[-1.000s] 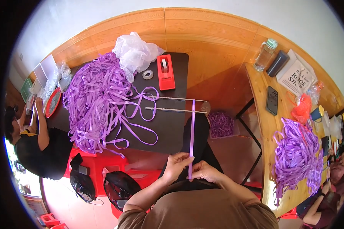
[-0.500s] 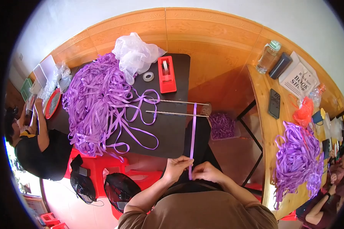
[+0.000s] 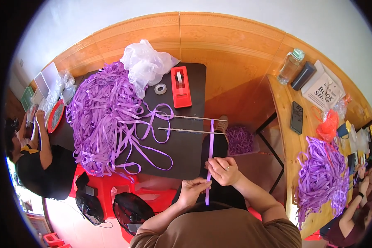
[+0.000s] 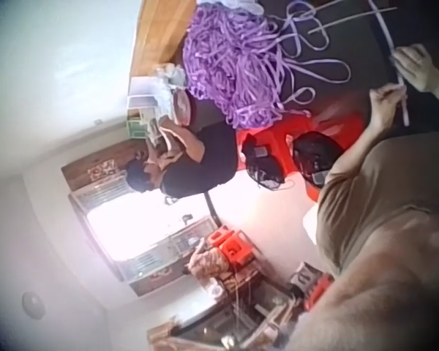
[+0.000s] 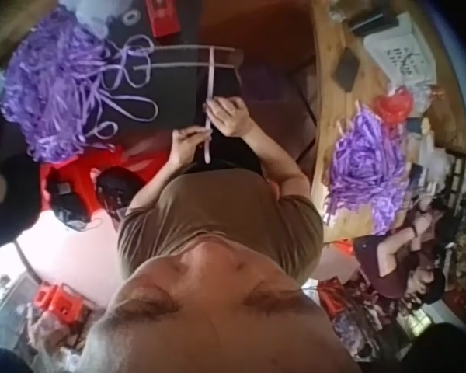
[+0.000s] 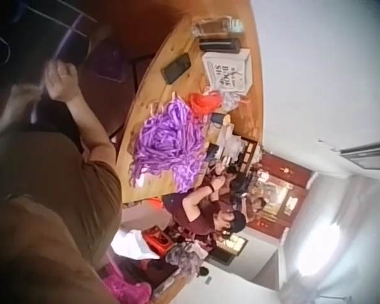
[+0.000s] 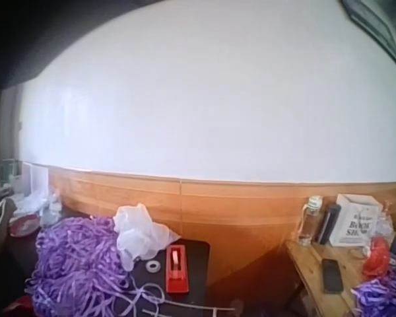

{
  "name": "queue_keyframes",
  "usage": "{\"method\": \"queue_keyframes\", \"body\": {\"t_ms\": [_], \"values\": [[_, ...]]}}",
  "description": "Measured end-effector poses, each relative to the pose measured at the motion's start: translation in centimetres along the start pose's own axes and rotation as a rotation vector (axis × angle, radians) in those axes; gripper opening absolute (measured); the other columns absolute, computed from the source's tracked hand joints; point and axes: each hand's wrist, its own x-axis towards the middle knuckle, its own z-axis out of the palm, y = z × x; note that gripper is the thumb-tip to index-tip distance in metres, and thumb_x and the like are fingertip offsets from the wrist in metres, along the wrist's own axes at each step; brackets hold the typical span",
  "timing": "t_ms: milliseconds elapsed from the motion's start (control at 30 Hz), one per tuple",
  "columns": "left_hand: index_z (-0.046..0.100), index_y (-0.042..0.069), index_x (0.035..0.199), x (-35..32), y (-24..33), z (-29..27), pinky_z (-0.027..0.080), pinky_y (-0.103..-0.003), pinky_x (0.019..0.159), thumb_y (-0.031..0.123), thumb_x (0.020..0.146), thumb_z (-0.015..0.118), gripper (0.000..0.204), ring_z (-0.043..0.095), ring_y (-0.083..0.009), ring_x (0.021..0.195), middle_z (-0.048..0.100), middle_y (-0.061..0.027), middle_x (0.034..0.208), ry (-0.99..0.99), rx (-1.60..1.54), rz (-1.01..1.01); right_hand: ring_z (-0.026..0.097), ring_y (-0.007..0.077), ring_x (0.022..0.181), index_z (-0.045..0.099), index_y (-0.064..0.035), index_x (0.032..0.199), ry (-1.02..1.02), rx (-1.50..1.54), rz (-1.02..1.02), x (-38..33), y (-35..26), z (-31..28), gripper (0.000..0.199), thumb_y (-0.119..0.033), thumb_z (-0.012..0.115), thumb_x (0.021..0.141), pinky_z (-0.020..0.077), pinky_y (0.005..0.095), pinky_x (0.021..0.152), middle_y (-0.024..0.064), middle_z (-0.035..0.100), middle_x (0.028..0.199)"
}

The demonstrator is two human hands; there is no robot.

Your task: Making decorative bows or items by wrapping purple plastic ribbon around a metal rod jig and securing them with tape.

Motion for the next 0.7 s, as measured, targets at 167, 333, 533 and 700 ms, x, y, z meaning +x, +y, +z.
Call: {"method": "queue_keyframes", "body": {"t_ms": [167, 333, 533, 700], "values": [[0.069, 0.001, 0.080, 0.1, -0.2, -0.4, 0.042, -0.022, 0.060, 0.008, 0.085, 0.066, 0.009, 0.055, -0.0077, 0.065, 0.065, -0.0043, 0.073, -0.061, -0.092, -0.003, 0.058, 0.0185, 0.088, 0.070, -0.0045, 0.090, -0.040, 0.014, -0.022, 1.3, -0.2, -1.0, 0.025, -0.014, 0.072, 0.066, 0.0403, 0.0289, 0.063, 0.0065, 0.065, 0.099], [0.063, -0.001, 0.106, 0.9, -0.7, -2.0, 0.046, -0.030, 0.077, 0.014, 0.091, 0.056, 0.023, 0.060, -0.0185, 0.085, 0.064, -0.0112, 0.100, -0.265, -0.463, -0.171, 0.060, 0.0187, 0.084, 0.069, -0.0021, 0.094, -0.051, 0.049, -0.007, 3.7, 0.2, -2.4, 0.027, -0.014, 0.070, 0.069, 0.0386, 0.0274, 0.061, 0.0088, 0.066, 0.097], [0.054, 0.003, 0.123, 3.0, -2.4, -1.7, 0.043, -0.030, 0.082, 0.024, 0.091, 0.057, 0.039, 0.058, -0.0159, 0.091, 0.062, -0.0067, 0.105, -0.237, -0.496, -0.287, 0.060, 0.0190, 0.073, 0.065, -0.0020, 0.093, -0.057, 0.248, 0.164, 7.6, 3.0, -4.2, 0.032, -0.006, 0.071, 0.061, 0.0360, 0.0323, 0.060, 0.0084, 0.065, 0.093], [0.052, 0.004, 0.128, 5.7, -5.3, -1.0, 0.044, -0.026, 0.074, 0.023, 0.092, 0.058, 0.041, 0.060, -0.0118, 0.085, 0.063, -0.0063, 0.106, -0.212, -0.377, -0.277, 0.056, 0.0270, 0.069, 0.063, -0.0020, 0.092, -0.082, 0.421, 0.340, 12.3, 9.1, -3.6, 0.023, 0.005, 0.058, 0.071, 0.0391, 0.0356, 0.062, 0.0098, 0.063, 0.087]]}}
